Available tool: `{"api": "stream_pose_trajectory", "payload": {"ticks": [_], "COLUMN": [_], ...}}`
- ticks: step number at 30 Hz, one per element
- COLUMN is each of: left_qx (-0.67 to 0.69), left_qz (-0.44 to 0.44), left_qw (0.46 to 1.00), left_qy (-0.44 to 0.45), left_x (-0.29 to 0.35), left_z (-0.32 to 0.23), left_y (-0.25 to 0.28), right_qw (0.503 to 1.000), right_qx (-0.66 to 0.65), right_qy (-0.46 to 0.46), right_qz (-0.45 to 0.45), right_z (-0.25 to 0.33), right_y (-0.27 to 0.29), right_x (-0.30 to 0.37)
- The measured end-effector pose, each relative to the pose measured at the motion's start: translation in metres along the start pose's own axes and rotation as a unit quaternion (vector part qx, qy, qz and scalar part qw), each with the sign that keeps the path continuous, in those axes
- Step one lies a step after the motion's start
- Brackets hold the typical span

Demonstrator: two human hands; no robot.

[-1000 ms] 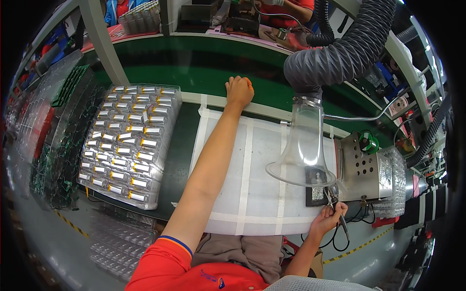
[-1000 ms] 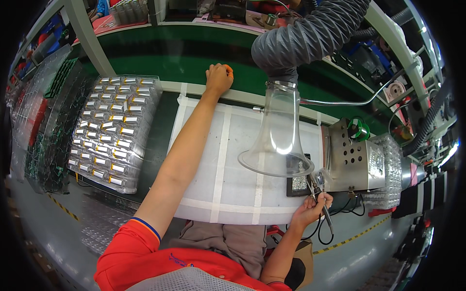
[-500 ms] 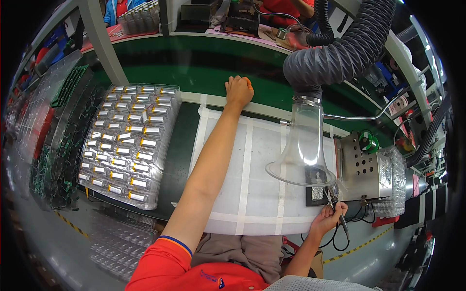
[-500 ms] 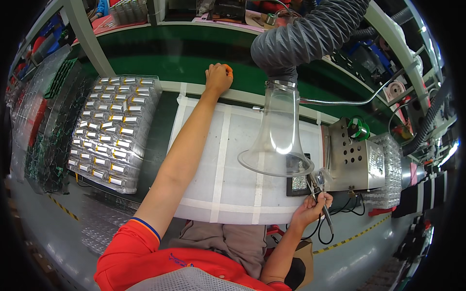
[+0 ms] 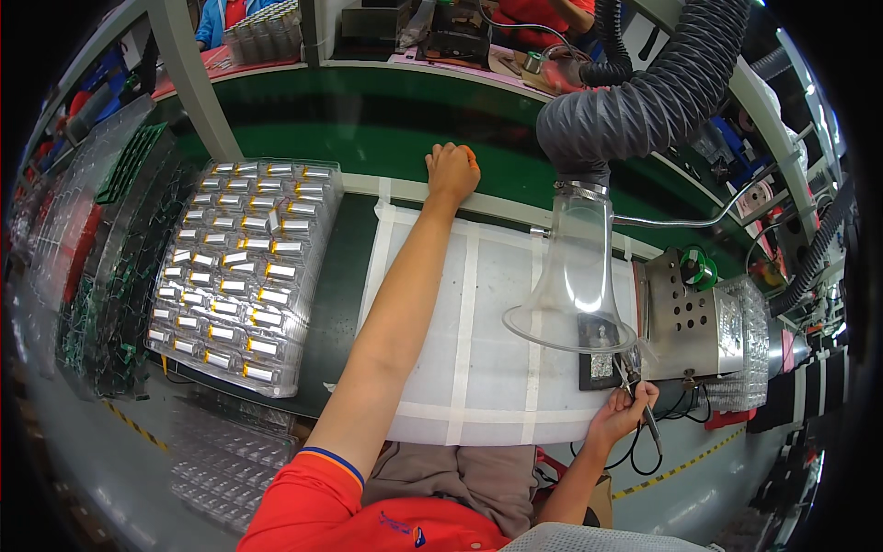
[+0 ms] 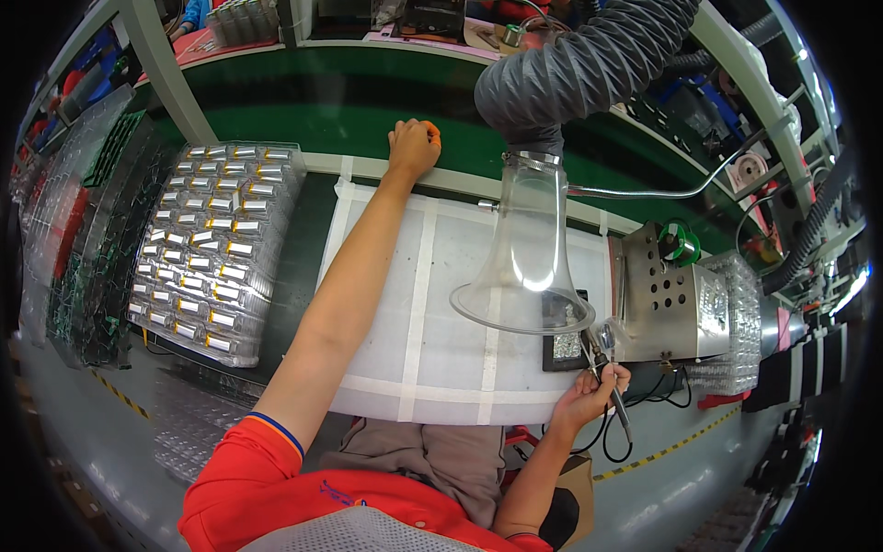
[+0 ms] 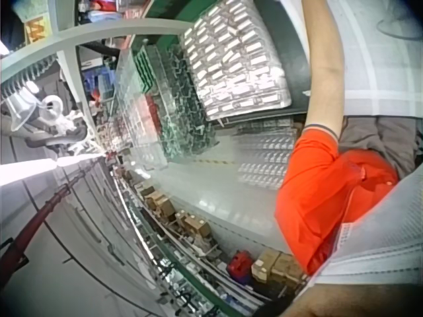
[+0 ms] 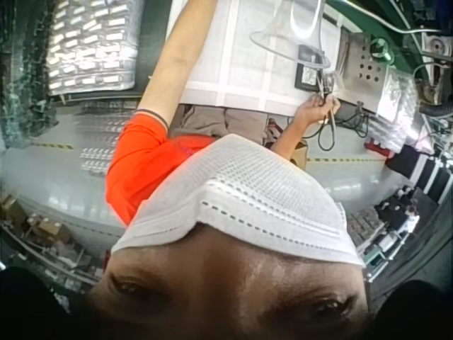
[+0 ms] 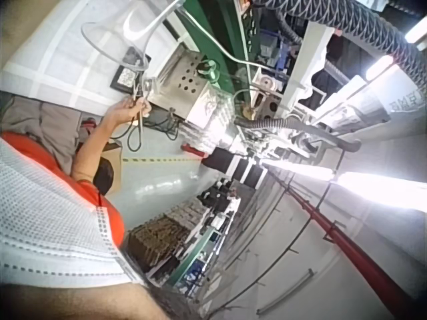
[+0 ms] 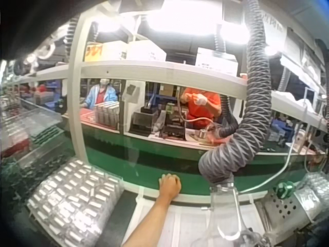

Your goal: Soldering electronic components onto printed circuit boards inside plastic housings.

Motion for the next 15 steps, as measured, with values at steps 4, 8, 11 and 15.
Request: {"api": "stream_pose_trajectory", "payload": {"ticks": [4, 8, 11, 15], "left_qx": [-0.002, 0.006, -0.006, 0.0], "left_qz": [0.007, -0.001, 0.01, 0.002], "left_qw": [1.0, 1.0, 1.0, 1.0], "left_qy": [0.001, -0.002, -0.001, -0.003], "left_x": [0.0, -0.0002, -0.0005, -0.0005], "left_z": [0.0007, 0.0008, 0.0014, 0.0013], "left_y": [-0.0014, -0.0008, -0.0025, -0.0018], "right_qw": [1.0, 1.0, 1.0, 1.0], "right_qx": [-0.003, -0.012, -0.007, -0.006], "right_qy": [-0.002, -0.002, -0.004, -0.001], "right_qz": [-0.003, 0.004, 0.004, 0.004], "right_z": [-0.0001, 0.0002, -0.0002, -0.0002], "right_y": [-0.0004, -0.0019, -0.0019, -0.0007], "right_x": [0.0003, 0.0008, 0.0008, 0.0001]}}
Point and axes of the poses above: each hand's wrist, its own x-axis away from the middle knuckle, its own y-axis out of the back of the hand, z = x × y, the point moved 9 cm from there along -x, towards the middle knuckle, and after that the axes turned 14 degrees about -y, right-handed, at the moved point
